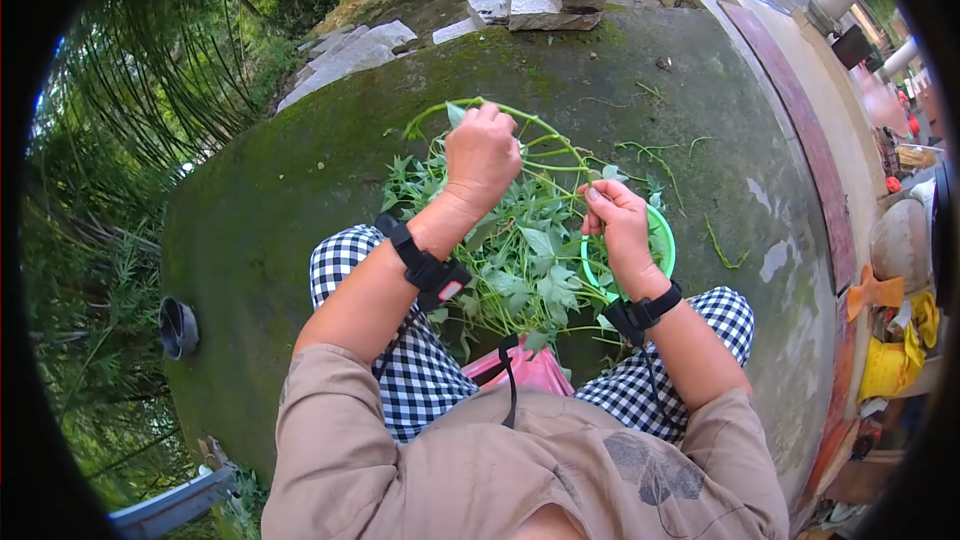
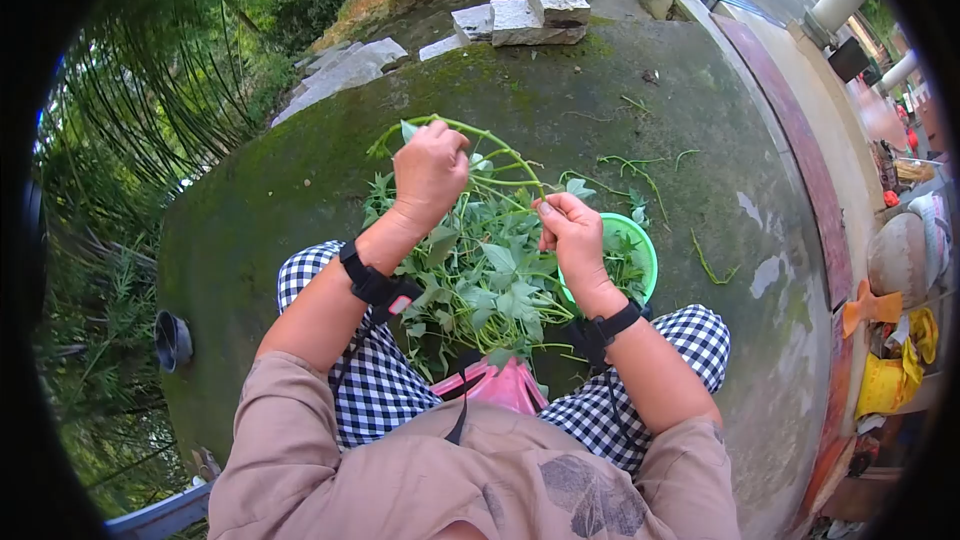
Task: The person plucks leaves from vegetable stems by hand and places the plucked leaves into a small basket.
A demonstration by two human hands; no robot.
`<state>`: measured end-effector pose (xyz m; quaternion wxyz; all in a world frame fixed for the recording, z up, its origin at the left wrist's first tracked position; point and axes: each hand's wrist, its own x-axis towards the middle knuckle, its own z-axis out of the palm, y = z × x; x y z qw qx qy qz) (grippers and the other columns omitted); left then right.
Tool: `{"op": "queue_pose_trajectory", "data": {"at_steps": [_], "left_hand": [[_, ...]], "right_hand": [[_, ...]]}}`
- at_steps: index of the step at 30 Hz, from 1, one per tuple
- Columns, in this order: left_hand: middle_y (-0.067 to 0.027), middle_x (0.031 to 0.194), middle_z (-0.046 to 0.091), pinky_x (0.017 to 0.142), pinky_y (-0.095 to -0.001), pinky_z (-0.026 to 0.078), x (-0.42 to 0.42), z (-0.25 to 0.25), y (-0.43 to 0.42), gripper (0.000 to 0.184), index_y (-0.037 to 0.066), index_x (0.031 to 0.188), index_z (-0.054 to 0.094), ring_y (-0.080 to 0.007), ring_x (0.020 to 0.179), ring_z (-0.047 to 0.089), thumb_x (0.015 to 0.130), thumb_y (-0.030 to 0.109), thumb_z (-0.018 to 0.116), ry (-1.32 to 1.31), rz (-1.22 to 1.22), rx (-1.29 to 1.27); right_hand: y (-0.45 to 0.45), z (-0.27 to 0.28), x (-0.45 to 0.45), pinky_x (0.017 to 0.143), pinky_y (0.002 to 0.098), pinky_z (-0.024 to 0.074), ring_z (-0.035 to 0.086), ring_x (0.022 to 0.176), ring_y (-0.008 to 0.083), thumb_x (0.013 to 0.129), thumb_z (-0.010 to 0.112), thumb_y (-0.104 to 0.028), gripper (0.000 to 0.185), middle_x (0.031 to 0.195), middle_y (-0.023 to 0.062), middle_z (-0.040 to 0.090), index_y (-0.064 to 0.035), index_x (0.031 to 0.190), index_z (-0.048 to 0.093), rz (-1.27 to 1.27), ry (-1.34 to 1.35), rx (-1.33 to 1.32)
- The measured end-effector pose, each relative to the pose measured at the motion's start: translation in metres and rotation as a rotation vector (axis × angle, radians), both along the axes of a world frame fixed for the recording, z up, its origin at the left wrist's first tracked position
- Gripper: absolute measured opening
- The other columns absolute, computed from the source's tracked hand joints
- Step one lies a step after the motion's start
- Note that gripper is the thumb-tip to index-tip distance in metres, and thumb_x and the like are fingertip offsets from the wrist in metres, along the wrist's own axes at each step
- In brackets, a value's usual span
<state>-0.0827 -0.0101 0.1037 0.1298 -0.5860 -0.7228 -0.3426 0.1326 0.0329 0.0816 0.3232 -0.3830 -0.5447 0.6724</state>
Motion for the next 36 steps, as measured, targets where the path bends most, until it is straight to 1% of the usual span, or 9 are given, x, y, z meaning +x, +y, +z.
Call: {"op": "queue_pose_trajectory", "data": {"at_steps": [3,9,13,18,20,23,30,33,36], "left_hand": [[-0.0079,0.084,0.069,0.065,-0.0335,0.050,0.009,-0.028,0.013,0.014,0.005,0.091,0.071,-0.0197,0.074,0.065,0.081,0.007,0.062,-0.514,-0.176,-0.068],[-0.0044,0.074,0.068,0.060,-0.0288,0.049,0.016,-0.054,0.028,0.015,-0.002,0.094,0.069,-0.0121,0.066,0.060,0.084,0.008,0.063,-0.870,-0.345,-0.249],[-0.0142,0.077,0.067,0.060,-0.0376,0.051,0.017,-0.062,0.039,0.010,0.001,0.082,0.068,-0.0292,0.067,0.065,0.081,0.009,0.062,-0.514,-0.388,-0.109],[-0.0147,0.074,0.064,0.057,-0.0346,0.048,0.019,-0.067,0.036,0.007,0.001,0.084,0.066,-0.0283,0.062,0.063,0.079,0.005,0.062,-0.260,-0.352,-0.110],[-0.0139,0.073,0.064,0.057,-0.0341,0.048,0.019,-0.070,0.035,0.007,0.001,0.085,0.065,-0.0271,0.061,0.063,0.079,0.005,0.062,-0.219,-0.340,-0.109],[-0.0127,0.072,0.064,0.056,-0.0330,0.048,0.022,-0.072,0.036,0.005,0.001,0.082,0.064,-0.0248,0.059,0.062,0.080,0.005,0.062,-0.414,-0.341,-0.040],[-0.0135,0.074,0.065,0.056,-0.0389,0.048,0.022,-0.067,0.030,0.007,0.003,0.079,0.065,-0.0308,0.059,0.061,0.077,0.009,0.062,-0.361,-0.255,-0.096],[-0.0142,0.067,0.063,0.054,-0.0366,0.047,0.022,-0.072,0.031,0.010,0.002,0.073,0.064,-0.0280,0.057,0.060,0.077,0.011,0.061,-0.589,-0.157,-0.124],[-0.0086,0.058,0.059,0.051,-0.0315,0.044,0.026,-0.074,0.032,0.015,-0.001,0.071,0.064,-0.0155,0.052,0.056,0.078,0.011,0.058,-0.908,-0.100,-0.121]], "right_hand": [[-0.004,-0.011,0.000,0.049,0.0216,0.0390,0.046,0.050,0.0053,0.093,0.058,-0.014,0.016,0.060,-0.0019,0.051,0.0001,0.094,0.066,-0.003,-0.019,-0.014],[0.004,-0.037,0.008,0.048,0.0221,0.0381,0.045,0.048,0.0062,0.091,0.058,-0.015,0.017,0.058,-0.0011,0.051,0.0008,0.093,0.065,-0.009,-0.092,-0.047],[0.015,-0.048,0.008,0.047,0.0255,0.0372,0.049,0.050,0.0059,0.091,0.059,-0.017,0.018,0.056,-0.0014,0.052,-0.0008,0.089,0.065,-0.002,-0.262,0.041],[0.015,-0.051,0.006,0.054,0.0381,0.0427,0.058,0.055,0.0285,0.087,0.061,-0.024,0.020,0.062,0.0150,0.058,-0.0043,0.088,0.063,0.028,-0.462,0.286],[0.014,-0.055,0.004,0.055,0.0392,0.0431,0.059,0.058,0.0319,0.087,0.061,-0.024,0.020,0.064,0.0161,0.059,-0.0045,0.088,0.063,0.015,-0.449,0.334],[0.015,-0.052,0.002,0.056,0.0421,0.0435,0.059,0.064,0.0369,0.086,0.061,-0.024,0.020,0.068,0.0174,0.060,-0.0042,0.086,0.062,0.006,-0.434,0.336],[0.006,-0.040,-0.003,0.062,0.0435,0.0454,0.060,0.071,0.0360,0.085,0.063,-0.022,0.018,0.074,0.0154,0.061,-0.0038,0.084,0.062,0.026,-0.540,0.591],[0.001,-0.039,-0.006,0.064,0.0427,0.0459,0.060,0.074,0.0352,0.084,0.063,-0.020,0.017,0.078,0.0149,0.061,-0.0030,0.084,0.062,0.006,-0.481,0.635],[0.000,-0.038,-0.008,0.065,0.0427,0.0457,0.060,0.075,0.0354,0.084,0.063,-0.019,0.017,0.078,0.0151,0.061,-0.0016,0.082,0.062,0.004,-0.432,0.598]]}}
